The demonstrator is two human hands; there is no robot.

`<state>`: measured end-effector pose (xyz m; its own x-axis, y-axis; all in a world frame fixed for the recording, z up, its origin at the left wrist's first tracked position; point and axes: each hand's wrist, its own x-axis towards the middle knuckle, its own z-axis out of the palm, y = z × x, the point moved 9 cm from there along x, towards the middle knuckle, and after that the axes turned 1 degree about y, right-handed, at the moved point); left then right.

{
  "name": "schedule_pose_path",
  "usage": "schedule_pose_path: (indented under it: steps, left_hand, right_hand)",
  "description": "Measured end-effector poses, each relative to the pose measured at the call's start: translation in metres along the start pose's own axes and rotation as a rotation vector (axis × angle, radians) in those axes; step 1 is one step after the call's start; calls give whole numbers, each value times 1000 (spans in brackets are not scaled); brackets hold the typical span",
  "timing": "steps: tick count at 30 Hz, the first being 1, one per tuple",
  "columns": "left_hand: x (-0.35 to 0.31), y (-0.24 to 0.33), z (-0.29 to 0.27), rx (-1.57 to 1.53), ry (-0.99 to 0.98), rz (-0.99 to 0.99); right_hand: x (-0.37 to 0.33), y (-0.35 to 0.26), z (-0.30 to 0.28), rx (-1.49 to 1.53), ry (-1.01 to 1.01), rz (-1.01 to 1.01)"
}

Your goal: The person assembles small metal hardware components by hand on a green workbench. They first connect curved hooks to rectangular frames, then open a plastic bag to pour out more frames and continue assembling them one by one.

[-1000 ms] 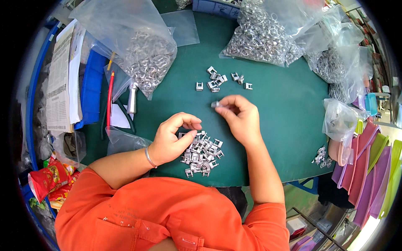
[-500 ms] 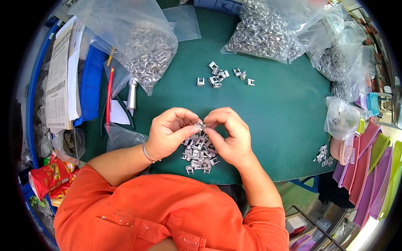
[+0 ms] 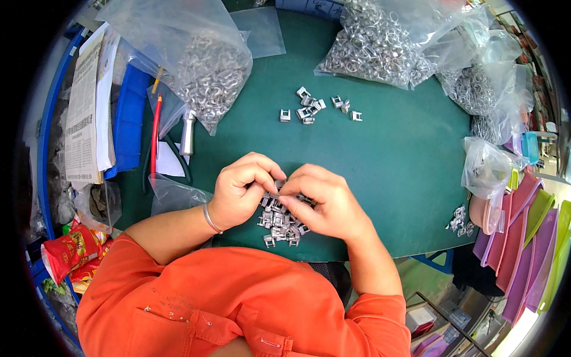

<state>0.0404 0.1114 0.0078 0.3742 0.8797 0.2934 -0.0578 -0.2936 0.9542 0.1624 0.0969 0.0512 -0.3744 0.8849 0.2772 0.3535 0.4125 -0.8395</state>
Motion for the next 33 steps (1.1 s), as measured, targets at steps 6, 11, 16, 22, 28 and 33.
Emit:
schedule_pose_path:
  steps: [6, 11, 16, 22, 28, 33]
  left_hand:
    - [2, -4, 11, 71, -88, -54]
    - [1, -10, 0, 31, 18, -89]
    - [-5, -26, -1, -261, 142, -262]
    - [-7, -29, 6, -552, 113, -317]
    - [-8, -34, 10, -619, 51, -432]
    - [-1, -18, -1, -308, 95, -159]
  right_hand:
    - [36, 38, -30, -475, 249, 33]
    - [35, 58, -30, -397, 239, 142]
    - [21, 23, -15, -193, 192, 27]
    - [1, 5, -8, -85, 276, -43]
    - [-9, 18, -11, 245, 330, 130]
    - [-6, 16, -11, 121, 237, 70]
